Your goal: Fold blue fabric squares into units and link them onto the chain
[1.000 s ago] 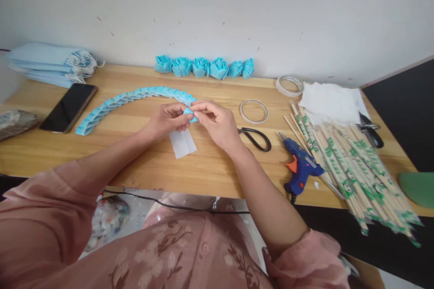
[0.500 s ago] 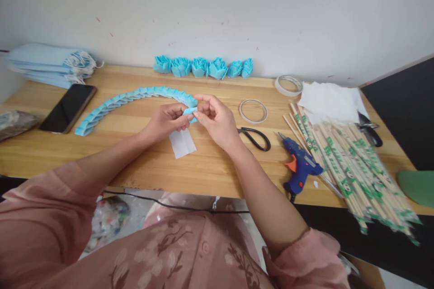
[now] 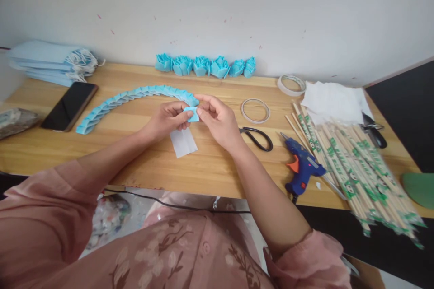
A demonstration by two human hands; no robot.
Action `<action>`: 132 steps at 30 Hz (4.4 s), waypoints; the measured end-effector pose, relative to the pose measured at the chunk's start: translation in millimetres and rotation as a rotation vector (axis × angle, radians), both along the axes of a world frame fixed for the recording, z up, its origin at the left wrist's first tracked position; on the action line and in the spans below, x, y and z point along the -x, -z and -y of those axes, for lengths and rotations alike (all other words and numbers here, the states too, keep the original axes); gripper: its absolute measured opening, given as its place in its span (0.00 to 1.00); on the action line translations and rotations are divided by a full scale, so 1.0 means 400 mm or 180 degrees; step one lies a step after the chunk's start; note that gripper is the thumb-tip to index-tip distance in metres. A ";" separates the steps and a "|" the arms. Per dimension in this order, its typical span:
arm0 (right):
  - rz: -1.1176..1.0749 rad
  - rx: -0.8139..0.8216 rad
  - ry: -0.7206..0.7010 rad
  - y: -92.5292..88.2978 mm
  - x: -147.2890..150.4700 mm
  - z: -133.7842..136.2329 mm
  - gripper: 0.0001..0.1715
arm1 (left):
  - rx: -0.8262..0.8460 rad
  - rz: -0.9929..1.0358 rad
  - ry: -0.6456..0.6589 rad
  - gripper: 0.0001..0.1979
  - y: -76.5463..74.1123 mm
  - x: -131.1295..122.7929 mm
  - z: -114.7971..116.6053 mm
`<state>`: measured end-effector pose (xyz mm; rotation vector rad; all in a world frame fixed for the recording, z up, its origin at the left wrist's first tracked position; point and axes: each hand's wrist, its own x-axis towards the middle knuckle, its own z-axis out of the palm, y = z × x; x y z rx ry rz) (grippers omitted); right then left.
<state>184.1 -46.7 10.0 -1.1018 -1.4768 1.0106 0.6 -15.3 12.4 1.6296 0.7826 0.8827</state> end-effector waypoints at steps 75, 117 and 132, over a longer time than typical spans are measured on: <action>0.0575 -0.0236 0.0555 -0.010 0.013 0.010 0.09 | -0.0152 -0.0080 -0.0030 0.23 0.000 -0.003 0.005; 0.0836 0.0492 -0.0558 -0.035 -0.039 0.005 0.11 | 0.0125 -0.0409 0.0341 0.21 -0.006 0.011 -0.006; 0.0403 0.0268 -0.0004 -0.029 -0.002 0.007 0.10 | 0.0540 0.0354 0.0244 0.22 -0.019 0.000 0.005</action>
